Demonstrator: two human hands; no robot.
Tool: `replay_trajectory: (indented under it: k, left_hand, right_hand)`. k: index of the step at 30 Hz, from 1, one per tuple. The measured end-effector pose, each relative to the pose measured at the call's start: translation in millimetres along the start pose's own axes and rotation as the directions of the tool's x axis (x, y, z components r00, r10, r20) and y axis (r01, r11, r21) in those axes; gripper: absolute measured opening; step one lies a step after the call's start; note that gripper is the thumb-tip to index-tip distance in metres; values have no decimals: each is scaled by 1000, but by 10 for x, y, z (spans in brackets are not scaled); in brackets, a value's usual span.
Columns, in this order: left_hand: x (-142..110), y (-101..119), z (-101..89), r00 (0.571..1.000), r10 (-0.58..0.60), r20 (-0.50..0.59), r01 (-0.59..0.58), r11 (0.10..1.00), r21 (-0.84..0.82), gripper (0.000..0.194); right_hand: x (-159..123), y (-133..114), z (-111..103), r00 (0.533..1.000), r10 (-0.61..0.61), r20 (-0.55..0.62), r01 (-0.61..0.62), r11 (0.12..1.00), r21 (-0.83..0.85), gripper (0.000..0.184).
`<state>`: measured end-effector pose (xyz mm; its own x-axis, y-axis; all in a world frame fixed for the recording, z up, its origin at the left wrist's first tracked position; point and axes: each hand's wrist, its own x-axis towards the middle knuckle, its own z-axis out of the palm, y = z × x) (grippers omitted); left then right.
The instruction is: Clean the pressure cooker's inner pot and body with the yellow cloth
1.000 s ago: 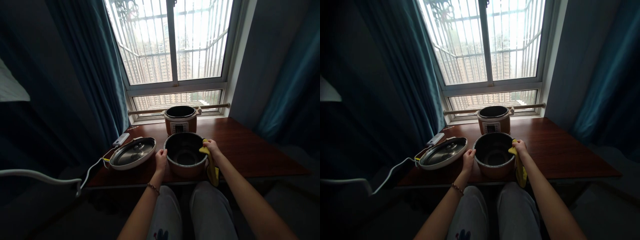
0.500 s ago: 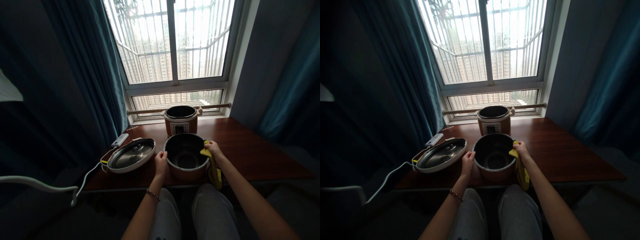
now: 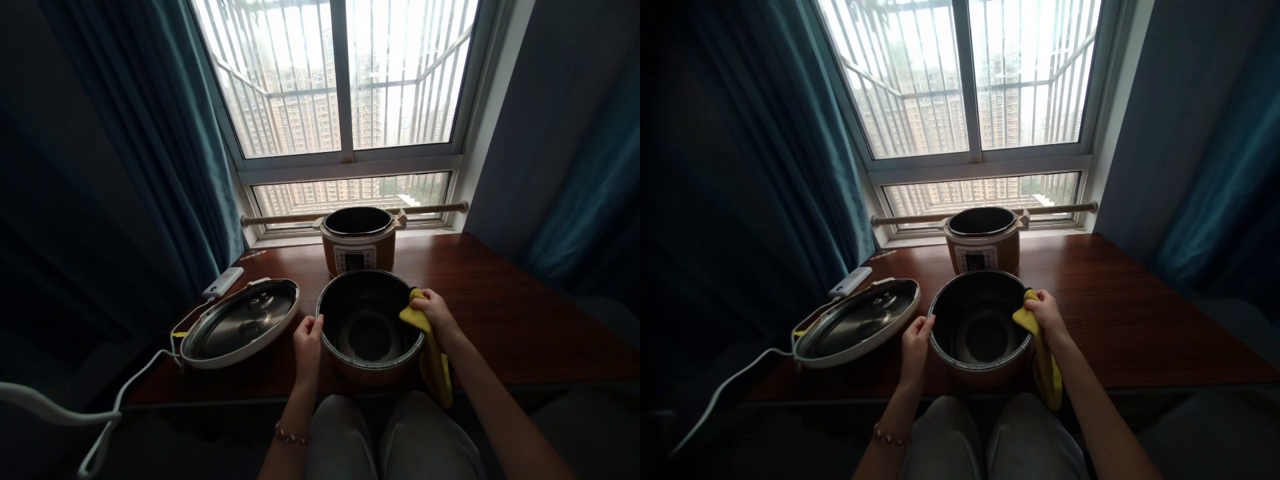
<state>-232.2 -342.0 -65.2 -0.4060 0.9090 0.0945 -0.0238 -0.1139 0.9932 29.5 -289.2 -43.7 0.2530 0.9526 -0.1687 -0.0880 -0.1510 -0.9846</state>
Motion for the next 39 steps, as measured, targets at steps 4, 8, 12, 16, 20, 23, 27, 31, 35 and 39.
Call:
replay_trajectory:
  k: [4,8,12,16,20,23,27,31,35,39]
  left_hand:
    - [4,2,4,1000,-7,-10,7,1000,-11,34]
    - [-2,-1,12,1000,-4,-15,4,1000,-15,33]
    - [-6,-10,18,1000,8,-4,-8,1000,-21,32]
    - [-2,-18,16,1000,12,-5,-12,1000,-27,33]
    - [-1,-29,12,1000,18,-5,-18,999,-31,32]
    - [-1,-41,7,1000,26,-2,-26,999,-36,31]
    - [-1,-42,1,999,35,-2,-35,999,-28,31]
    - [-1,-31,-4,999,40,2,-40,999,-9,31]
    - [1,-33,-9,999,41,6,-41,999,-3,31]
    - [4,-40,-10,999,50,8,-50,999,1,32]
  right_hand:
    - [-27,-28,6,1000,-4,-10,4,1000,13,24]
    - [-45,-46,15,1000,1,-16,-1,1000,22,25]
    - [-55,-51,20,1000,17,-9,-16,999,50,26]
    - [-51,-42,17,1000,2,-11,-1,999,48,25]
    - [-49,-39,11,1000,-2,-2,2,999,49,25]
    - [-45,-36,9,1000,-7,0,7,999,51,24]
    - [-34,-22,12,1000,-10,-6,10,999,49,24]
    - [-32,-8,16,1000,-1,-14,2,999,51,24]
    - [-21,15,8,1000,-1,-2,2,998,58,26]
    - [9,36,-5,1000,-8,6,8,998,60,26]
